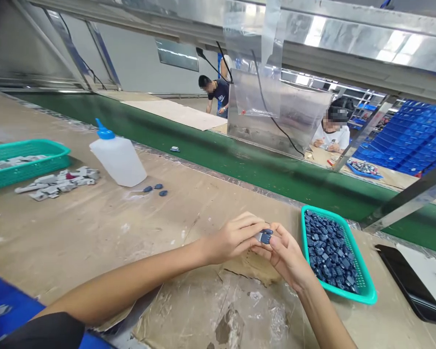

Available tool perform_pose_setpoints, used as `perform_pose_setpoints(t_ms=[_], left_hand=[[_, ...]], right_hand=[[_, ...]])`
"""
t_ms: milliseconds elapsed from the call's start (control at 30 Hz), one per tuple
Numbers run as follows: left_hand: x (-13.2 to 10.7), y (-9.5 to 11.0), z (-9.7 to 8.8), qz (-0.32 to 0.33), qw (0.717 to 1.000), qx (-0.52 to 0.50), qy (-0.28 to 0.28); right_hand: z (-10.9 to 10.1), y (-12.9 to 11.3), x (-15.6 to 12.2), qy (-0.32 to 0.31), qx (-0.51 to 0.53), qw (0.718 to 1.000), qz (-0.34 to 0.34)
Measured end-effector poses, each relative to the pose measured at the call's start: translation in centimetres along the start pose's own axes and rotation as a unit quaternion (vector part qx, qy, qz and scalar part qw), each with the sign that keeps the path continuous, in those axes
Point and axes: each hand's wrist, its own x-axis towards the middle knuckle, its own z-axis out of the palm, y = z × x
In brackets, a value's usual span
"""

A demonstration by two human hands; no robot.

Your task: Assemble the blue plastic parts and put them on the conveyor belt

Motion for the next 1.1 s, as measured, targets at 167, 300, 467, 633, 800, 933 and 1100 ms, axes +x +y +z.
perform_pose_setpoints(t_ms=[167,300,467,633,800,933,1100], left_hand=[[-0.2,0.9,0.0,0.016,0.999,0.035,0.006],[-0.2,1.4,-0.1,0.020,0.999,0.049,0.010],[0.5,1.7,-0.5,-0.024,1.000,0.008,0.011],[0.9,2.2,-0.5,-0.034,0.999,-0.011,-0.001],[0.5,2.9,0.7,0.039,0.999,0.030,-0.007],[0.2,3.4,1.5,0.061,0.994,0.086,0.007],[-0.2,3.6,2.4,0.102,0.982,0.150,0.048]], right_hand=[[0.5,0.3,-0.2,0.029,0.020,0.999,-0.023],[0.8,-0.1,-0.6,0.024,0.040,0.999,-0.013],[0.4,-1.2,-0.5,0.020,-0.030,0.999,0.006],[0.7,-2.3,-0.5,0.017,-0.077,0.997,0.027],[2.3,-2.1,-0.6,0.049,0.017,0.998,0.046],[3.1,-1.7,-0.4,0.088,0.071,0.993,0.029],[3.7,-1.3,-0.4,0.135,0.107,0.985,0.014]])
